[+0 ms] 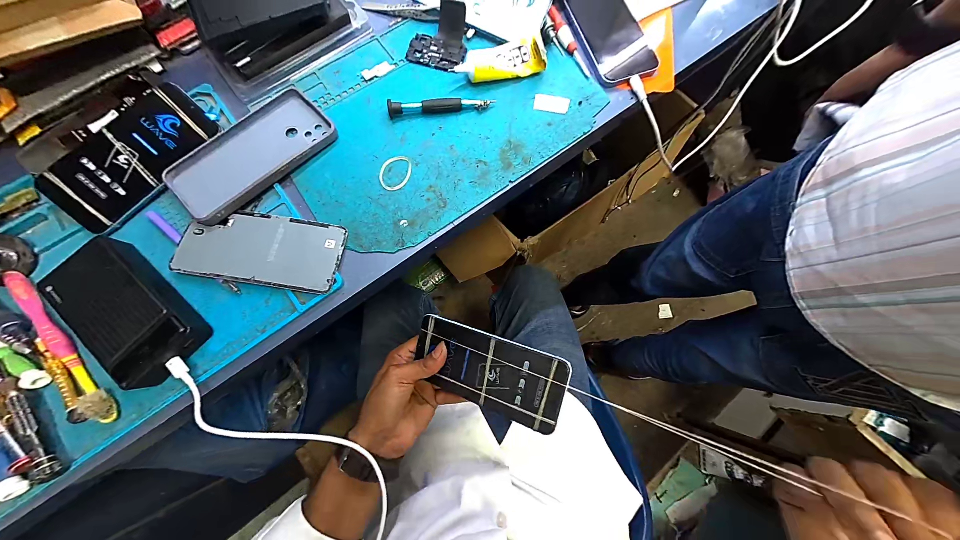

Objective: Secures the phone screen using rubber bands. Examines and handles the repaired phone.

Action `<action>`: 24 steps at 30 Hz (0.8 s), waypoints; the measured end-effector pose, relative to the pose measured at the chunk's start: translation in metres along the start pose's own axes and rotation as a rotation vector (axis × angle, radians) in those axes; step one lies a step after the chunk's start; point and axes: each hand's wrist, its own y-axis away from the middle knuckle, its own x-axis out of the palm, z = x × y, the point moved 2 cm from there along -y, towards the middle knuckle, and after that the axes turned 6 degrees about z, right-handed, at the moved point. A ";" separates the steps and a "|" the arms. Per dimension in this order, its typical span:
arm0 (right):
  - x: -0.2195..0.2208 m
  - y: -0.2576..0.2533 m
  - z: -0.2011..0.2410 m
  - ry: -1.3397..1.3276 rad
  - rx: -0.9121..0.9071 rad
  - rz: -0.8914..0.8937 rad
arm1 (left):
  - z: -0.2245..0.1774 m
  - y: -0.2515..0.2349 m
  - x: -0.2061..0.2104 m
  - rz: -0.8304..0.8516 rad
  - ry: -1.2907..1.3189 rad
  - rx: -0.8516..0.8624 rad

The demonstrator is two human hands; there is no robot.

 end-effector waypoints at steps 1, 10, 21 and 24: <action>-0.006 -0.002 -0.012 -0.104 -0.007 -0.100 | 0.002 0.001 0.002 0.015 -0.019 0.058; -0.014 -0.038 -0.094 -0.210 0.206 -0.076 | -0.016 0.007 0.013 0.340 -0.500 0.623; 0.030 -0.055 -0.132 0.130 0.690 0.160 | -0.014 -0.013 0.037 0.640 -1.298 0.712; 0.046 -0.052 -0.138 0.243 0.753 0.066 | 0.010 -0.016 0.051 0.679 -1.632 0.641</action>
